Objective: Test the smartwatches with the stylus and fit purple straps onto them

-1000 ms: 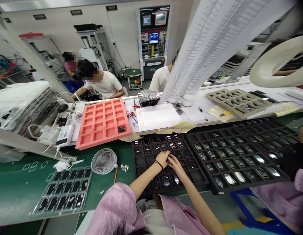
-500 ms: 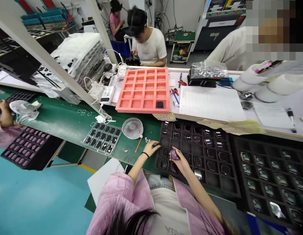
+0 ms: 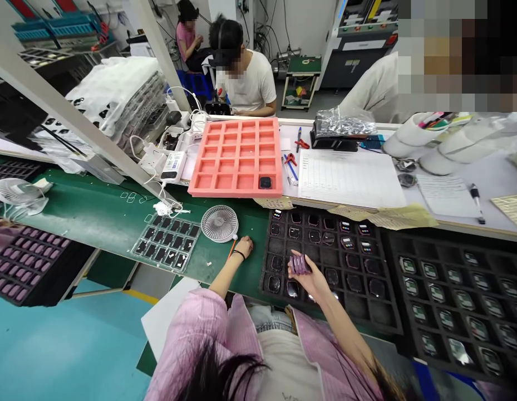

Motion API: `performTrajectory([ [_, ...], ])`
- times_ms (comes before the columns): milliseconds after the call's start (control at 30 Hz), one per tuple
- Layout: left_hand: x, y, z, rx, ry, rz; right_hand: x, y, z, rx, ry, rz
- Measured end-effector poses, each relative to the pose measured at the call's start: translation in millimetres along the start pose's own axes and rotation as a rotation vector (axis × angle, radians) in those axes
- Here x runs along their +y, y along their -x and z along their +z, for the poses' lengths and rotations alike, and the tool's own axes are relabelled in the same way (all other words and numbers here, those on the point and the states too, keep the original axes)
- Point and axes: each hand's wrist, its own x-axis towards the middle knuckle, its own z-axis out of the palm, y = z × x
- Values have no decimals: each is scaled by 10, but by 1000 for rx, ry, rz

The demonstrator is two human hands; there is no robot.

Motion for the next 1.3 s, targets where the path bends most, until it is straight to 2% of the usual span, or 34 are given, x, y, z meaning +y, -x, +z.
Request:
performTrajectory([
  [167,-71,6,-42,-38,-41,36,-137,21,75,-56,6,-17],
  [333,-112,-14,-65,-59,-36,26,-152,63,113,-65,6,-26],
  [633,-120,12,-152,-23,115,4,-153,133,140,-76,-31,-6],
  [800,-16,110,-272,14,260,-15,-164,160,129,-57,-82,7],
  [900,202,232,-416,71,333,13,-186,185,157,-68,-82,9],
  [967,442,364,-543,152,414,114,-208,207,199,-94,-83,17],
  [1067,861,609,-752,299,634,543,-250,250,290,-140,-95,36],
  [1133,1093,752,-882,324,608,740,-281,281,355,-157,-102,36],
  [1200,1238,844,-983,334,502,852,-314,312,406,-162,-102,20],
  [1300,1304,895,-1069,356,326,925,-358,351,444,-174,-84,9],
])
